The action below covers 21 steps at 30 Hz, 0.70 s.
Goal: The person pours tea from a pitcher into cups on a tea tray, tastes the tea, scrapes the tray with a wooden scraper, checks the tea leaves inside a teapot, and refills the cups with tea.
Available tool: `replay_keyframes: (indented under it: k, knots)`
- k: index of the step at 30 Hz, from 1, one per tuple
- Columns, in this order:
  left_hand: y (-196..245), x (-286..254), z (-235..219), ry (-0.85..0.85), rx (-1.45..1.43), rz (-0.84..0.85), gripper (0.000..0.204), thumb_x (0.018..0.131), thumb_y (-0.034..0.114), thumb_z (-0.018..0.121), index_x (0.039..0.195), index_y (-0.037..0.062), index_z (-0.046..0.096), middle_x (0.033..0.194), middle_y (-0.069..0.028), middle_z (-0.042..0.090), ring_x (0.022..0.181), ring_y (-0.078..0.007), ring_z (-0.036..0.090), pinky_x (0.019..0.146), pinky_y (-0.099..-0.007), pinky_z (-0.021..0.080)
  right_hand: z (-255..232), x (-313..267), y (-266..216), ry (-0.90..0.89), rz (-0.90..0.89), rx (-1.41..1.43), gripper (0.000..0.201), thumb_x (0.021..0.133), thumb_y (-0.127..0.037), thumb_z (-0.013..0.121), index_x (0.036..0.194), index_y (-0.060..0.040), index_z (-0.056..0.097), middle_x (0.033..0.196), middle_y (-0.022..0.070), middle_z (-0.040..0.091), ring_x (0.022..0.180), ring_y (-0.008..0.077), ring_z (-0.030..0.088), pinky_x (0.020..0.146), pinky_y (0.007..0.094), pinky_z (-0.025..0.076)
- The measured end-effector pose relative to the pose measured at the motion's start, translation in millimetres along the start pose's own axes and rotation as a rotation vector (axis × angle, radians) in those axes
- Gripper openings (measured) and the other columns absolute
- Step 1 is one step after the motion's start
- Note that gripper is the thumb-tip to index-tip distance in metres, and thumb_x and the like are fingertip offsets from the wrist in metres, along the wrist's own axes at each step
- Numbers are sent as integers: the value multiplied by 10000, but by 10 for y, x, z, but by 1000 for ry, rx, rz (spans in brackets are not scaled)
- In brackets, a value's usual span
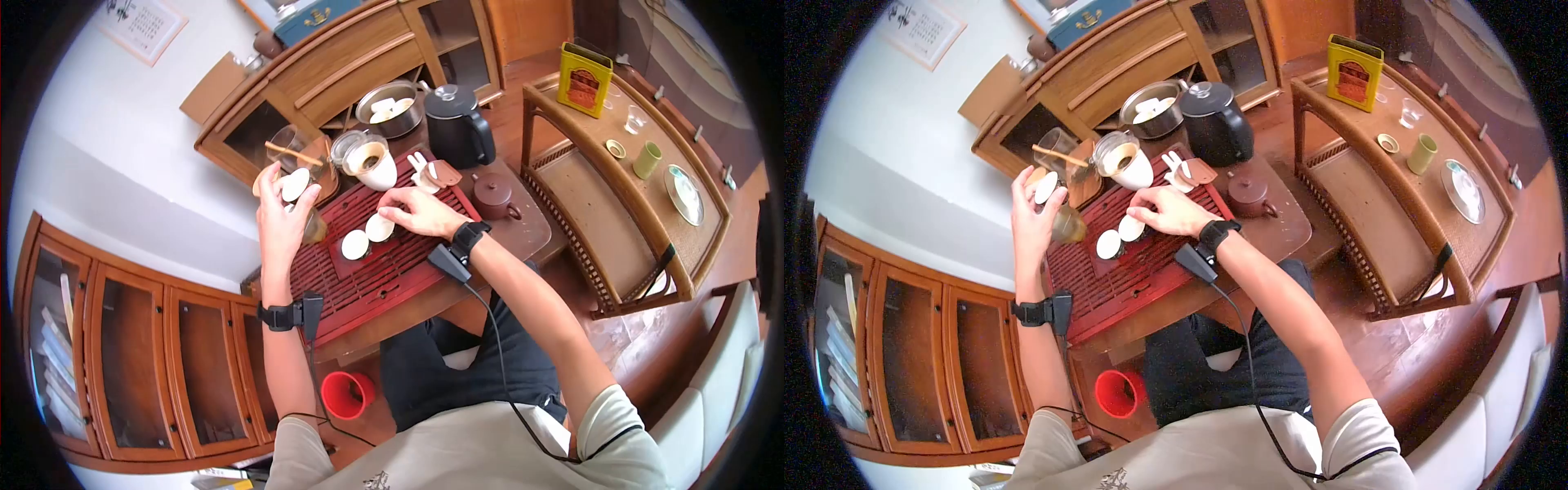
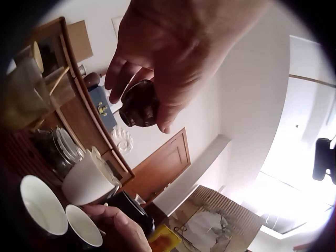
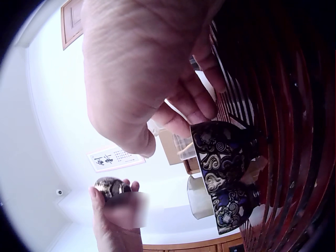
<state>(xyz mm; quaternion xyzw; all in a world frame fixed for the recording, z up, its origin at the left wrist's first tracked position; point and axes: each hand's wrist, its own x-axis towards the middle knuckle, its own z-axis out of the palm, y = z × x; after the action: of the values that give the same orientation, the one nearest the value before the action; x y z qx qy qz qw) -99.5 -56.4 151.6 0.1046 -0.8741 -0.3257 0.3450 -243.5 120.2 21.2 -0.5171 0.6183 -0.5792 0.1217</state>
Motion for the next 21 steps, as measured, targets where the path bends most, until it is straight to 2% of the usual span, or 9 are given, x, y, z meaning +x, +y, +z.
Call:
replay_keyframes:
  k: [2, 3, 4, 9, 10, 12, 14, 16, 21]
  knots:
    - [-9, 119, 157, -39, 65, 2, 720, 806, 170, 784, 1370, -10, 377, 1094, -147, 670, 1008, -215, 645, 905, -342, 495, -4, -6, -10, 23, -7, -18, 375, 938, -351, 579, 993, 13, 652, 917, 168, 699, 881, 290, 672, 810, 384, 516]
    - [21, 170, 223, -71, 140, 34, 692, 819, 117, 769, 1375, -8, 374, 1148, -154, 629, 1054, -188, 613, 887, -320, 511, -8, -13, -13, 30, -10, -39, 390, 935, -365, 574, 994, 12, 654, 927, 178, 696, 891, 307, 670, 817, 397, 513]
    - [113, 179, 287, -74, 236, 42, 729, 795, 123, 784, 1380, -4, 367, 1149, -149, 631, 1062, -212, 618, 899, -337, 505, -18, -13, -11, 24, -8, -39, 398, 929, -374, 573, 997, 9, 656, 931, 184, 696, 898, 315, 669, 822, 405, 511]
    - [25, 309, 536, -116, 422, 102, 826, 756, 134, 801, 1421, 36, 321, 1184, -162, 610, 1083, -319, 610, 928, -394, 483, 6, -7, 43, 50, -15, -18, 390, 911, -377, 584, 989, -5, 668, 921, 193, 695, 896, 338, 670, 816, 422, 513]
    - [30, 324, 574, -124, 422, 110, 826, 756, 134, 801, 1421, 36, 321, 1184, -162, 610, 1083, -319, 610, 928, -394, 483, 5, -10, 43, 55, -17, -17, 390, 910, -380, 583, 983, -7, 671, 914, 194, 695, 891, 342, 670, 816, 425, 513]
    - [21, 349, 631, -59, 552, 157, 860, 739, 91, 796, 1435, 35, 294, 1171, -201, 605, 1105, -373, 580, 943, -447, 458, 12, -7, 46, 65, -20, -5, 389, 903, -381, 580, 967, -10, 677, 896, 191, 696, 884, 343, 670, 817, 429, 511]
    - [-61, 397, 653, -51, 582, 210, 865, 733, 74, 789, 1445, 43, 298, 1199, -214, 590, 1132, -373, 561, 946, -445, 451, 18, 1, 60, 58, -24, 9, 391, 901, -382, 575, 970, -11, 677, 893, 193, 694, 879, 346, 668, 814, 431, 509]
    - [-72, 421, 661, -56, 644, 343, 831, 739, 37, 765, 1441, 52, 320, 1223, -192, 587, 1133, -360, 559, 943, -442, 444, 12, 0, 44, 61, -19, -1, 392, 901, -382, 572, 972, -11, 677, 891, 195, 693, 877, 348, 667, 813, 433, 508]
    - [-42, 441, 712, -107, 668, 461, 812, 741, -16, 730, 1444, 59, 332, 1240, -145, 589, 1138, -321, 560, 955, -438, 418, 0, -2, 39, 46, -9, -18, 399, 901, -388, 567, 975, -11, 676, 884, 199, 690, 873, 354, 665, 813, 438, 505]
